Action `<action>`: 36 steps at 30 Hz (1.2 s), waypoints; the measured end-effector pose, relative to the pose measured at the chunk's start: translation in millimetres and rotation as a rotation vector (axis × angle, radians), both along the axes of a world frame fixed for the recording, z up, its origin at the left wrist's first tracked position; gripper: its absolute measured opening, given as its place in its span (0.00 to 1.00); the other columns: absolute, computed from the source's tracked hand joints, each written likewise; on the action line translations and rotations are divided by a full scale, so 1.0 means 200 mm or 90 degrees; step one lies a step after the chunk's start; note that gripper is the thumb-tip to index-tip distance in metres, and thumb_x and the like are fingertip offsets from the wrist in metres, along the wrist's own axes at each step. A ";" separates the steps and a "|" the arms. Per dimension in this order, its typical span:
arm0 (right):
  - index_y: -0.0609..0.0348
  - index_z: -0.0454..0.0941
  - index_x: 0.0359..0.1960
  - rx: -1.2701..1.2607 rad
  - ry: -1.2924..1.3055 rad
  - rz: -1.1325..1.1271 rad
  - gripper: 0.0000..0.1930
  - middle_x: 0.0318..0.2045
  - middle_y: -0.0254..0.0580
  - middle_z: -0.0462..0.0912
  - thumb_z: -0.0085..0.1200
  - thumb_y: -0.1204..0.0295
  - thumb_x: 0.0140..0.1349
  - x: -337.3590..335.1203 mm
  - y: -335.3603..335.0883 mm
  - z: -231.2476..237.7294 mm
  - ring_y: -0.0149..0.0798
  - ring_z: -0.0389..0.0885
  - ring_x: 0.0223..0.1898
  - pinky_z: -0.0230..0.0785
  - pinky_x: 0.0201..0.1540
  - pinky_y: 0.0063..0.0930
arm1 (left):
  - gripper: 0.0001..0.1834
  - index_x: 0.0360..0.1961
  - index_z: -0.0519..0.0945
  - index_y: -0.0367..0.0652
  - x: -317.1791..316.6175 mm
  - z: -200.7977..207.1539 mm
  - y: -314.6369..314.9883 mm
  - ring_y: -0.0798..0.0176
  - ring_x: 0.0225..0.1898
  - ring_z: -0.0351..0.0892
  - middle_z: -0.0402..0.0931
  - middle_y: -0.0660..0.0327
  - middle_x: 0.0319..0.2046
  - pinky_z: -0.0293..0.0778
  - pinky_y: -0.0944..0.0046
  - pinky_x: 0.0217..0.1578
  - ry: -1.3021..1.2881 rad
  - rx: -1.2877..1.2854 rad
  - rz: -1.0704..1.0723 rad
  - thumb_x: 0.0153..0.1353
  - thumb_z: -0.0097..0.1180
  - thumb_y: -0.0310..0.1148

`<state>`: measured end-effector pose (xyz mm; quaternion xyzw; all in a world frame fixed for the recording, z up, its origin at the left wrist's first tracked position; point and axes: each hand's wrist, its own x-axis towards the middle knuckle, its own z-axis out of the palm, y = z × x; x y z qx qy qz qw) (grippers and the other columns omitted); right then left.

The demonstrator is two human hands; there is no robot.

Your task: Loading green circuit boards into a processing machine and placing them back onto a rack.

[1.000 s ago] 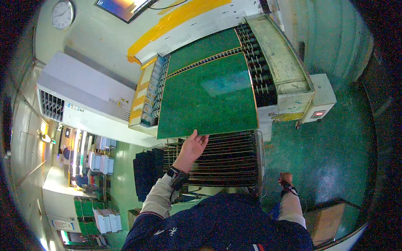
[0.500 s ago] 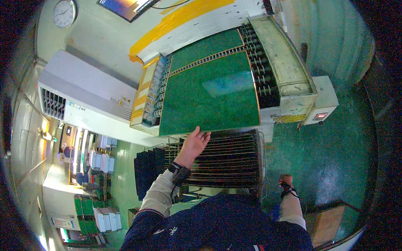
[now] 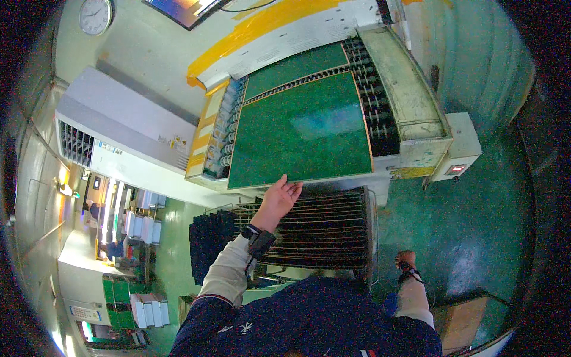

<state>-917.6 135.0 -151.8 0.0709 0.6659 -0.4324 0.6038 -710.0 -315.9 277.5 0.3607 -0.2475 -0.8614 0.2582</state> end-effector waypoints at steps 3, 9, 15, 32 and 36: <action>0.45 0.60 0.20 -0.046 0.018 0.065 0.12 0.16 0.33 0.59 0.41 0.64 0.62 0.01 0.01 -0.06 0.34 0.56 0.14 0.46 0.16 0.31 | 0.14 0.43 0.70 0.40 0.01 -0.01 0.00 0.48 0.51 0.76 0.75 0.51 0.44 0.75 0.52 0.54 -0.001 0.002 0.005 0.68 0.57 0.38; 0.43 0.58 0.20 -0.128 0.075 0.202 0.11 0.16 0.31 0.54 0.38 0.61 0.60 0.00 0.07 -0.16 0.34 0.52 0.14 0.41 0.16 0.30 | 0.16 0.45 0.71 0.38 -0.05 -0.06 -0.04 0.49 0.51 0.77 0.76 0.50 0.46 0.75 0.52 0.54 0.001 -0.007 -0.025 0.69 0.56 0.40; 0.44 0.62 0.19 -0.070 -0.062 -0.035 0.11 0.15 0.33 0.59 0.46 0.62 0.58 0.04 0.01 -0.06 0.37 0.61 0.15 0.51 0.16 0.35 | 0.20 0.47 0.75 0.38 0.07 -0.07 -0.06 0.51 0.50 0.78 0.80 0.51 0.45 0.76 0.54 0.53 -0.031 -0.040 -0.055 0.70 0.52 0.46; 0.62 0.79 0.39 -0.302 0.302 -0.141 0.12 0.29 0.34 0.80 0.57 0.64 0.67 -0.06 -0.64 1.53 0.27 0.76 0.28 0.68 0.32 0.22 | 0.14 0.44 0.83 0.38 1.14 0.08 0.26 0.64 0.40 0.83 0.84 0.56 0.37 0.77 0.63 0.41 -0.700 -0.658 -0.088 0.65 0.58 0.38; 0.64 0.80 0.41 -0.416 0.352 -0.081 0.09 0.31 0.34 0.80 0.54 0.69 0.68 0.08 -0.82 1.87 0.26 0.76 0.30 0.70 0.35 0.22 | 0.12 0.41 0.83 0.40 1.28 0.08 0.54 0.50 0.44 0.80 0.82 0.54 0.40 0.74 0.54 0.48 -0.800 -0.894 -0.210 0.58 0.62 0.33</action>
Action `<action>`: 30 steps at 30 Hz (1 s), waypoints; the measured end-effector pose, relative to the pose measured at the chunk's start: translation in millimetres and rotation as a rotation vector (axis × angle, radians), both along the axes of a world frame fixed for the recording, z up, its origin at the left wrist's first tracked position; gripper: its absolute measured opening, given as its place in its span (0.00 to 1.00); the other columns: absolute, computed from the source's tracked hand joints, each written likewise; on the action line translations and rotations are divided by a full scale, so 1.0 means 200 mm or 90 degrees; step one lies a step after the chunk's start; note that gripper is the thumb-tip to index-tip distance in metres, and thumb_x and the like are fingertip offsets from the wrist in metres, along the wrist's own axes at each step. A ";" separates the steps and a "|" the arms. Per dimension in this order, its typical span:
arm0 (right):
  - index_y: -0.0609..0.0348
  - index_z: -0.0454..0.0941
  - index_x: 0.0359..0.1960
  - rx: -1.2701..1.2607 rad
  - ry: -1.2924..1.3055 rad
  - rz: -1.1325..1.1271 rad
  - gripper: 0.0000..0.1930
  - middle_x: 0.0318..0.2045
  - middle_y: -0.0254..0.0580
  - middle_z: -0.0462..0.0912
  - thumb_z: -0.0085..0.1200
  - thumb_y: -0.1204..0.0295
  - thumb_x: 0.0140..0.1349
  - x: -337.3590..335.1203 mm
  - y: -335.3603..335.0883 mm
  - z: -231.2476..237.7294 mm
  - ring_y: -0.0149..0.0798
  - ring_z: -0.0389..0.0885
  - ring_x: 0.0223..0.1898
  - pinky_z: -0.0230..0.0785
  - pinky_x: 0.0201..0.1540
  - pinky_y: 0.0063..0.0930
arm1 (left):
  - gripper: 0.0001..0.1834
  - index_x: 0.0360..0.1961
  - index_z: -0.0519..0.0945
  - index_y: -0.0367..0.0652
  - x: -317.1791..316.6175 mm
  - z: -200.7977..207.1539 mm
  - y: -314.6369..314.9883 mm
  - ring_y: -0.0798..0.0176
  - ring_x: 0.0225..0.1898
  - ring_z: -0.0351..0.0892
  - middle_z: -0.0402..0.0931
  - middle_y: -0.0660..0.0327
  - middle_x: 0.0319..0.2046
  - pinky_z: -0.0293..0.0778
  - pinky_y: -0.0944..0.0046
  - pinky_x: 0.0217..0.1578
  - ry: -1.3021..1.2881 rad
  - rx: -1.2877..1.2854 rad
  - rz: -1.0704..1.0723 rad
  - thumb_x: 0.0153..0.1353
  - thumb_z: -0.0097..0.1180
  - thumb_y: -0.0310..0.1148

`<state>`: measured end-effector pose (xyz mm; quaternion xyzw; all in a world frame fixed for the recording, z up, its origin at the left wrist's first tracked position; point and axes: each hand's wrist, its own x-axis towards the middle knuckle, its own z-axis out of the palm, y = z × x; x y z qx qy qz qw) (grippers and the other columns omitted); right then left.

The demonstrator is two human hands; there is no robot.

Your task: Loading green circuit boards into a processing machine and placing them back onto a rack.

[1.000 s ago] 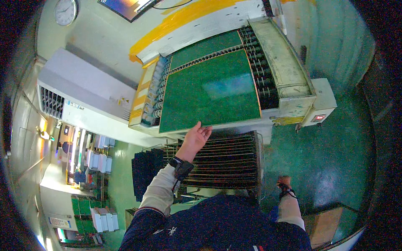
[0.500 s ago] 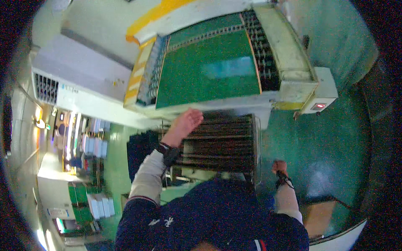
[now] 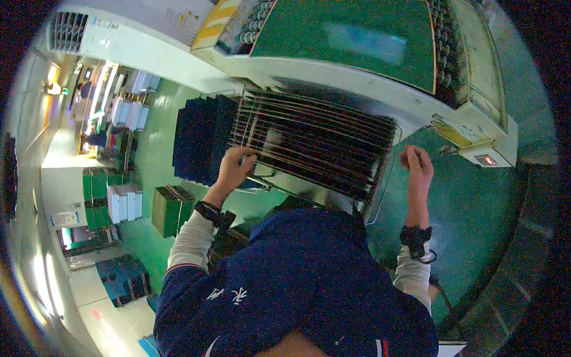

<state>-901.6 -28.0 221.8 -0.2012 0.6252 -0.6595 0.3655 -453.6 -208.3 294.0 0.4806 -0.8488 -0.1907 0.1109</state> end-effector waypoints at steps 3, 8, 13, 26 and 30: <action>0.63 0.80 0.41 -0.025 0.055 0.082 0.09 0.33 0.35 0.81 0.54 0.69 0.69 0.20 -0.08 0.18 0.27 0.78 0.33 0.70 0.38 0.21 | 0.13 0.40 0.83 0.39 0.03 -0.06 0.15 0.46 0.49 0.76 0.80 0.53 0.43 0.72 0.51 0.51 0.074 -0.033 -0.041 0.53 0.65 0.32; 0.64 0.80 0.41 -0.017 0.003 0.276 0.08 0.36 0.37 0.84 0.52 0.72 0.69 0.53 -0.11 0.32 0.30 0.82 0.39 0.73 0.45 0.24 | 0.16 0.44 0.82 0.39 0.08 -0.13 0.22 0.47 0.53 0.73 0.79 0.55 0.47 0.70 0.51 0.54 0.089 -0.061 -0.048 0.53 0.65 0.30; 0.64 0.79 0.43 0.012 0.189 0.470 0.08 0.38 0.40 0.84 0.54 0.75 0.66 0.77 -0.11 0.30 0.32 0.83 0.41 0.74 0.46 0.28 | 0.22 0.50 0.80 0.43 0.14 -0.17 0.24 0.47 0.56 0.71 0.75 0.56 0.53 0.70 0.51 0.56 0.087 -0.062 -0.092 0.51 0.66 0.29; 0.62 0.79 0.45 -0.008 0.643 0.531 0.15 0.41 0.50 0.82 0.60 0.72 0.55 1.25 -0.13 0.24 0.52 0.80 0.45 0.72 0.50 0.40 | 0.35 0.60 0.75 0.48 0.40 -0.38 0.30 0.45 0.66 0.62 0.66 0.56 0.64 0.63 0.44 0.63 0.151 -0.038 -0.222 0.46 0.67 0.33; 0.62 0.76 0.51 0.066 0.661 0.601 0.20 0.48 0.54 0.79 0.59 0.70 0.57 1.30 -0.13 0.18 0.56 0.77 0.51 0.68 0.55 0.44 | 0.30 0.51 0.80 0.46 0.43 -0.39 0.33 0.47 0.66 0.62 0.67 0.57 0.64 0.62 0.42 0.62 0.176 -0.031 -0.191 0.42 0.69 0.32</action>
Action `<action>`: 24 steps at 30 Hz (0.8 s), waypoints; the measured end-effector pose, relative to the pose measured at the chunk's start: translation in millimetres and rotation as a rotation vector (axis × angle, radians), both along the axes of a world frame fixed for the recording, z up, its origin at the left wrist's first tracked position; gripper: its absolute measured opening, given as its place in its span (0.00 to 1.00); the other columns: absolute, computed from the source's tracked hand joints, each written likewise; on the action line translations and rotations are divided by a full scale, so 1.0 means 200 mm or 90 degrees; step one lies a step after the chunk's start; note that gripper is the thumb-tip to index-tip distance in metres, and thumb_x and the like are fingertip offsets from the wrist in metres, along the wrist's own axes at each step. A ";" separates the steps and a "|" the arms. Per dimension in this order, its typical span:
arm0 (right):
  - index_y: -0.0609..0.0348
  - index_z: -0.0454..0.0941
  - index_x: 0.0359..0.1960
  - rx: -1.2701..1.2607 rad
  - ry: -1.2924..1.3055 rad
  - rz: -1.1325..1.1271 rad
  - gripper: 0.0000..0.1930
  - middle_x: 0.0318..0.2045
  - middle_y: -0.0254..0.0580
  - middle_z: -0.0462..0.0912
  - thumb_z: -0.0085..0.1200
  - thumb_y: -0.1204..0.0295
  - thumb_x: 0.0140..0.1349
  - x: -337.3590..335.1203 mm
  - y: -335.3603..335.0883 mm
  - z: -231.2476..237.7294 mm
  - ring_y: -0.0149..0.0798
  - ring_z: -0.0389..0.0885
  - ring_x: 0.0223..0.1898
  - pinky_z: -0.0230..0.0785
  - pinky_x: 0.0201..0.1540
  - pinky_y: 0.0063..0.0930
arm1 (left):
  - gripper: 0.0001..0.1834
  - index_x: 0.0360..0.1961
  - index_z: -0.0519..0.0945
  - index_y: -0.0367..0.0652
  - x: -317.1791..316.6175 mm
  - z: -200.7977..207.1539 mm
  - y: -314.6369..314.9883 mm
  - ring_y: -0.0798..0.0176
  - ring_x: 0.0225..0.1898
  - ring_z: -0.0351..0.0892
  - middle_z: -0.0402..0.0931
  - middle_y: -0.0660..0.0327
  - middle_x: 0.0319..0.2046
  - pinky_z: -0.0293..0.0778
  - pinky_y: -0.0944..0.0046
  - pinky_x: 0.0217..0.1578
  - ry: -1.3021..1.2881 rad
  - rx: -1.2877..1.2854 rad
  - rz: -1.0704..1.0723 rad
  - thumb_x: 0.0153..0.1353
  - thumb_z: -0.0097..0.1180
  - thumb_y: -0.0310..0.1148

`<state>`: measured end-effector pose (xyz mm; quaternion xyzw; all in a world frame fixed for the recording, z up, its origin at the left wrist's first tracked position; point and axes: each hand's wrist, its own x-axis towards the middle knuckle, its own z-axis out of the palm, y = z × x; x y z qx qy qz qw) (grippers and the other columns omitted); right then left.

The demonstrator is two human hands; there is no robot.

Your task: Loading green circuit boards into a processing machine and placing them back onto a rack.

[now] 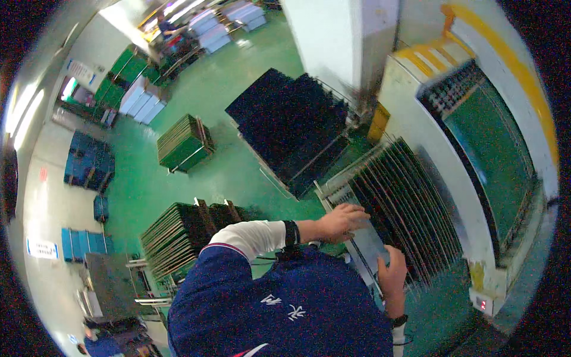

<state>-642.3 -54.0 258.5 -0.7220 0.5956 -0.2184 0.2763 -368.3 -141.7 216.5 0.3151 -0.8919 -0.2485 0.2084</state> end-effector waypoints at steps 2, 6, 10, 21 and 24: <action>0.62 0.74 0.55 0.011 0.030 0.008 0.23 0.51 0.56 0.78 0.59 0.69 0.58 0.03 -0.01 -0.01 0.58 0.76 0.52 0.67 0.56 0.46 | 0.28 0.48 0.81 0.46 0.01 0.00 -0.01 0.48 0.66 0.62 0.67 0.57 0.63 0.63 0.43 0.61 0.021 -0.010 -0.004 0.41 0.70 0.33; 0.63 0.70 0.60 0.053 0.073 0.003 0.28 0.53 0.58 0.77 0.60 0.70 0.57 0.08 -0.05 -0.02 0.59 0.75 0.55 0.67 0.58 0.46 | 0.25 0.45 0.82 0.44 0.01 -0.05 -0.04 0.47 0.64 0.63 0.68 0.56 0.61 0.63 0.44 0.59 0.058 -0.046 -0.017 0.42 0.70 0.35; 0.63 0.70 0.59 0.092 0.093 -0.007 0.27 0.53 0.58 0.77 0.61 0.70 0.57 0.10 -0.09 -0.10 0.59 0.75 0.55 0.67 0.57 0.46 | 0.23 0.45 0.81 0.44 0.01 -0.07 -0.05 0.47 0.64 0.63 0.69 0.56 0.60 0.63 0.43 0.59 0.072 -0.044 -0.036 0.45 0.67 0.34; 0.68 0.78 0.47 0.226 0.272 -0.052 0.20 0.42 0.62 0.82 0.58 0.63 0.60 0.18 -0.35 -0.17 0.62 0.79 0.47 0.70 0.49 0.47 | 0.20 0.46 0.81 0.44 0.46 -0.17 -0.06 0.43 0.50 0.77 0.79 0.51 0.45 0.74 0.46 0.47 -0.064 0.177 0.103 0.51 0.62 0.37; 0.67 0.80 0.45 0.179 0.283 -0.083 0.19 0.41 0.62 0.83 0.59 0.63 0.60 0.15 -0.33 -0.30 0.62 0.80 0.45 0.71 0.47 0.48 | 0.21 0.44 0.82 0.41 0.72 -0.30 0.00 0.40 0.42 0.81 0.82 0.47 0.38 0.76 0.44 0.41 -0.127 0.287 0.118 0.52 0.59 0.41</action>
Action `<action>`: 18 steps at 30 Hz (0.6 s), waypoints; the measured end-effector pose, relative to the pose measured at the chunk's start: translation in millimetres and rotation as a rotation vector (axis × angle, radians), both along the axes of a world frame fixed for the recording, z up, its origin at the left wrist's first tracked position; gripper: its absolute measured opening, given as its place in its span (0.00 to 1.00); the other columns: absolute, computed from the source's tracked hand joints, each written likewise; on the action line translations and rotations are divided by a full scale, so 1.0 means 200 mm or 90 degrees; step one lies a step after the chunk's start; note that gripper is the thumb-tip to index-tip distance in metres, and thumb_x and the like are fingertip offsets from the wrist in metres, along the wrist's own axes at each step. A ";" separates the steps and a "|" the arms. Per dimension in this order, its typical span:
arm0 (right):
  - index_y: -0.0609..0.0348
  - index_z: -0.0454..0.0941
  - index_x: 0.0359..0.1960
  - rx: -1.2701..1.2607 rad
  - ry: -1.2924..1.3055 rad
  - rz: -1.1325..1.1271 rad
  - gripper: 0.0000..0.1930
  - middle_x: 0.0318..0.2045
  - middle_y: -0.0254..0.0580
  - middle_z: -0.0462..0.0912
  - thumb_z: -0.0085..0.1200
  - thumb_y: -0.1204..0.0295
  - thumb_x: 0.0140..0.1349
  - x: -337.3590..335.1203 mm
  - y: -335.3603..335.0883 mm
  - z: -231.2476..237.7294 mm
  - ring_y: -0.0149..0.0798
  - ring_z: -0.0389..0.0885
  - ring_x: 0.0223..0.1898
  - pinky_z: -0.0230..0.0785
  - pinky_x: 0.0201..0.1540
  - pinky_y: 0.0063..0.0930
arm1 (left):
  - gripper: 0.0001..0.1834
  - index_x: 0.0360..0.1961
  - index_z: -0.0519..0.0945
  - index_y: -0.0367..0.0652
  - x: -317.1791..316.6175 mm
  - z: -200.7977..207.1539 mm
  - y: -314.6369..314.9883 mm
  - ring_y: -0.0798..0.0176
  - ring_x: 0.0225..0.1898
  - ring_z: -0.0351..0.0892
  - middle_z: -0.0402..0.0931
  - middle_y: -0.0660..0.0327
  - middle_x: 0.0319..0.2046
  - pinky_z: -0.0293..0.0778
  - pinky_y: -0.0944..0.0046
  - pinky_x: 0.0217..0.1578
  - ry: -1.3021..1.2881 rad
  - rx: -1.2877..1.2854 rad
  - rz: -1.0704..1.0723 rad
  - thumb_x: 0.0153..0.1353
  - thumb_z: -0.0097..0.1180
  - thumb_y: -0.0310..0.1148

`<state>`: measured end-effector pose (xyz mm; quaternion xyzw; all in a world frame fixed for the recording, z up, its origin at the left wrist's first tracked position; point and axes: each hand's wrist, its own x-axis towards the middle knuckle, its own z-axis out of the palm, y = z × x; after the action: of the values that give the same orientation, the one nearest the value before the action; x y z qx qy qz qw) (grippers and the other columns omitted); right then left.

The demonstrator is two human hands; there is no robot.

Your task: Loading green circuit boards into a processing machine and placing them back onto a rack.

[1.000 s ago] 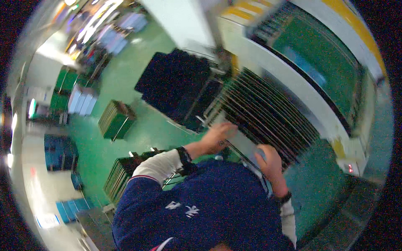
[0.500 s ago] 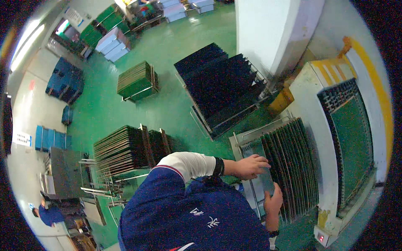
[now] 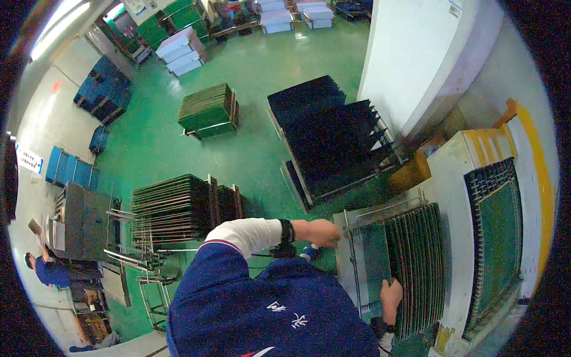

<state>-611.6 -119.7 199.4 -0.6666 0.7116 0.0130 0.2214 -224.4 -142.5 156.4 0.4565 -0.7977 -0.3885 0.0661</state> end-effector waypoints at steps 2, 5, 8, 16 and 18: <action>0.66 0.81 0.42 -0.017 -0.038 -0.019 0.17 0.39 0.61 0.84 0.60 0.64 0.59 0.02 -0.01 0.01 0.61 0.82 0.43 0.72 0.46 0.48 | 0.24 0.46 0.82 0.43 0.16 0.00 0.05 0.42 0.42 0.81 0.82 0.48 0.39 0.76 0.46 0.41 -0.064 0.075 -0.030 0.50 0.62 0.45; 0.66 0.82 0.41 0.007 -0.032 -0.022 0.17 0.39 0.61 0.84 0.61 0.64 0.58 0.06 -0.04 0.09 0.61 0.82 0.43 0.72 0.46 0.48 | 0.33 0.53 0.79 0.44 0.38 0.12 0.16 0.46 0.44 0.82 0.82 0.50 0.44 0.76 0.48 0.41 -0.042 0.178 -0.171 0.46 0.67 0.49; 0.68 0.81 0.45 0.009 -0.009 -0.028 0.18 0.39 0.60 0.84 0.61 0.66 0.58 0.00 -0.06 0.01 0.60 0.82 0.44 0.71 0.47 0.48 | 0.46 0.61 0.73 0.43 0.45 0.29 0.26 0.48 0.49 0.80 0.78 0.50 0.50 0.76 0.51 0.45 -0.043 0.286 -0.268 0.39 0.74 0.50; 0.65 0.81 0.45 0.023 -0.021 -0.060 0.21 0.40 0.57 0.84 0.63 0.62 0.56 -0.03 -0.13 0.01 0.58 0.82 0.44 0.71 0.48 0.48 | 0.82 0.75 0.42 0.48 0.46 0.65 0.48 0.39 0.65 0.64 0.59 0.46 0.67 0.68 0.45 0.60 -0.127 0.231 -0.304 0.18 0.84 0.50; 0.63 0.81 0.47 0.019 -0.004 -0.051 0.22 0.41 0.57 0.84 0.63 0.60 0.56 -0.11 -0.13 -0.10 0.58 0.82 0.45 0.72 0.49 0.48 | 0.87 0.75 0.37 0.48 0.47 0.66 0.50 0.37 0.66 0.61 0.55 0.46 0.69 0.66 0.43 0.61 -0.166 0.192 -0.290 0.15 0.84 0.52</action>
<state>-633.9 -145.7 179.5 -0.6340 0.7370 0.0126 0.2341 -130.6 -42.9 287.9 0.3166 -0.8147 -0.4452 -0.1944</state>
